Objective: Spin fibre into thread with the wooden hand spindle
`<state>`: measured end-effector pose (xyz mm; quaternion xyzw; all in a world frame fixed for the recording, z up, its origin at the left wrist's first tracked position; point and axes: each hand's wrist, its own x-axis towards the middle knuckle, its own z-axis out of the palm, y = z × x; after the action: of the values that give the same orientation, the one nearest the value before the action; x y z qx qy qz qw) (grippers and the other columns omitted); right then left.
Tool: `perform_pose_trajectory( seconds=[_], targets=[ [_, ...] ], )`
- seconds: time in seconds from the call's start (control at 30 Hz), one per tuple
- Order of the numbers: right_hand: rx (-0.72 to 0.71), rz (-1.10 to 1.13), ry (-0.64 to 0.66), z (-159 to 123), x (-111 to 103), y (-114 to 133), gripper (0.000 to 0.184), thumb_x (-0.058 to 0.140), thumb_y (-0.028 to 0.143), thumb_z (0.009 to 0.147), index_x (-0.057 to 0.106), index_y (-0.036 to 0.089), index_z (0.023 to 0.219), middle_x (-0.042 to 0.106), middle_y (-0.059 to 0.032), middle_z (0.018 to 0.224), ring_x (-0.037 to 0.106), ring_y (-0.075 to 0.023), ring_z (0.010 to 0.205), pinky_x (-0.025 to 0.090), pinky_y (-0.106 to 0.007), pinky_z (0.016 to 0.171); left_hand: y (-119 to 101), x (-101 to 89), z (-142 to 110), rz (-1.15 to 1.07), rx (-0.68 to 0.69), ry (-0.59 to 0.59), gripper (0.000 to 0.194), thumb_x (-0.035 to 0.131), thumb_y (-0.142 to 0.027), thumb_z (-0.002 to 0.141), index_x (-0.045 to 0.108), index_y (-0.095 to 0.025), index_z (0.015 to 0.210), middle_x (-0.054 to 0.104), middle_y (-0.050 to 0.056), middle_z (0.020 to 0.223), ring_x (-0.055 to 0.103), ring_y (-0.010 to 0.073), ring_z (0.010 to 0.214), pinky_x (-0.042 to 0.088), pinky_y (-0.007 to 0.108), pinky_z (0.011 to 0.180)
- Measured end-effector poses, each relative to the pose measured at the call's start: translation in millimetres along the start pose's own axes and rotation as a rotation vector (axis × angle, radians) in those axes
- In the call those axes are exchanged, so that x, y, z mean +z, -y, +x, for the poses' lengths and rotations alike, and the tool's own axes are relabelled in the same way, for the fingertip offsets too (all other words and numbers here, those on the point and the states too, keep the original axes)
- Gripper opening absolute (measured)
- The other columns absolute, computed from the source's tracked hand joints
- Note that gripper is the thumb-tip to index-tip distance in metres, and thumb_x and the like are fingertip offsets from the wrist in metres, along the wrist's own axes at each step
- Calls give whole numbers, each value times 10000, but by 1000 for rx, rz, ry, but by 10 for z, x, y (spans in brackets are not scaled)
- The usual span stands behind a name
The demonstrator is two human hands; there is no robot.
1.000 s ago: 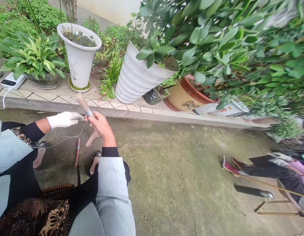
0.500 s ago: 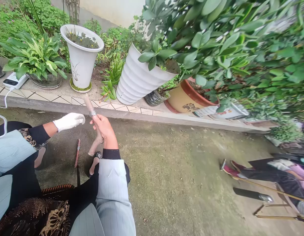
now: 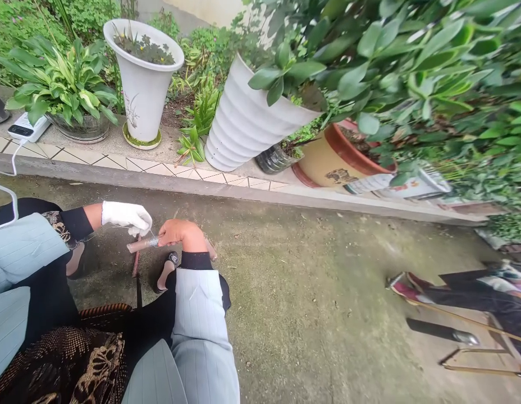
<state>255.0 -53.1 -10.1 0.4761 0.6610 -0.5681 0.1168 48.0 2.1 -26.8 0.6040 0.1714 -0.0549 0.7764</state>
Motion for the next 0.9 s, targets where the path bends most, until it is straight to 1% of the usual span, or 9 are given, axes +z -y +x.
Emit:
perform_pose_trajectory(
  seconds=[0.17,0.23,0.33,0.4,0.5,0.6,0.7,0.8,0.9],
  targets=[
    [-205,150,60,-137,10,53,343,689,489,715,601,165,645,548,39,532,471,-87,499,338,-216,508,70,9,4,-109,32,29,222,696,-356,712,693,-147,638,561,20,476,455,105,413,390,214,417],
    [-311,264,41,-171,29,53,404,673,550,719,598,154,685,553,30,568,474,-87,522,355,-216,526,71,17,-20,-159,44,4,209,724,-345,694,701,-138,682,603,31,528,482,108,429,385,211,413],
    [-483,495,-121,-161,88,64,500,655,639,706,585,146,747,550,15,633,466,-90,554,374,-225,545,53,23,-44,-271,99,-58,258,768,-339,649,712,-117,769,644,50,588,524,121,456,420,225,441],
    [-559,676,-255,-126,134,91,527,644,662,710,574,154,835,537,18,659,447,-87,543,371,-227,537,29,12,-51,-378,189,-103,274,767,-343,657,706,-104,777,610,42,555,514,120,453,453,250,480],
    [-588,906,-376,-72,186,148,552,649,651,718,540,192,1004,511,38,679,424,-82,515,366,-226,513,-23,-11,-69,-583,335,-215,226,734,-310,704,687,-111,803,541,12,542,455,95,447,462,273,517],
    [-581,1027,-474,-31,200,201,630,722,621,647,527,223,1095,511,42,741,386,-65,491,375,-227,492,-65,-15,-85,-662,399,-284,209,725,-270,711,666,-122,846,509,-6,570,409,75,459,452,271,530],
    [-597,1041,-584,13,184,242,633,789,513,594,547,230,1106,576,10,880,373,-50,483,387,-230,475,-56,-3,-65,-593,408,-286,260,748,-278,707,637,-130,890,530,-11,609,445,77,488,474,282,579],
    [-595,1052,-711,65,152,266,485,763,429,637,567,226,1030,621,-23,1013,400,-47,492,419,-233,488,-16,-4,-19,-410,432,-349,300,732,-327,738,618,-117,918,576,9,641,530,110,558,478,279,607],
    [-582,1088,-781,108,126,272,383,726,377,683,563,226,996,646,-9,957,417,-51,486,428,-227,488,15,-27,11,-131,463,-457,280,681,-349,789,624,-105,914,619,29,689,577,131,644,472,279,668]
  ],
)
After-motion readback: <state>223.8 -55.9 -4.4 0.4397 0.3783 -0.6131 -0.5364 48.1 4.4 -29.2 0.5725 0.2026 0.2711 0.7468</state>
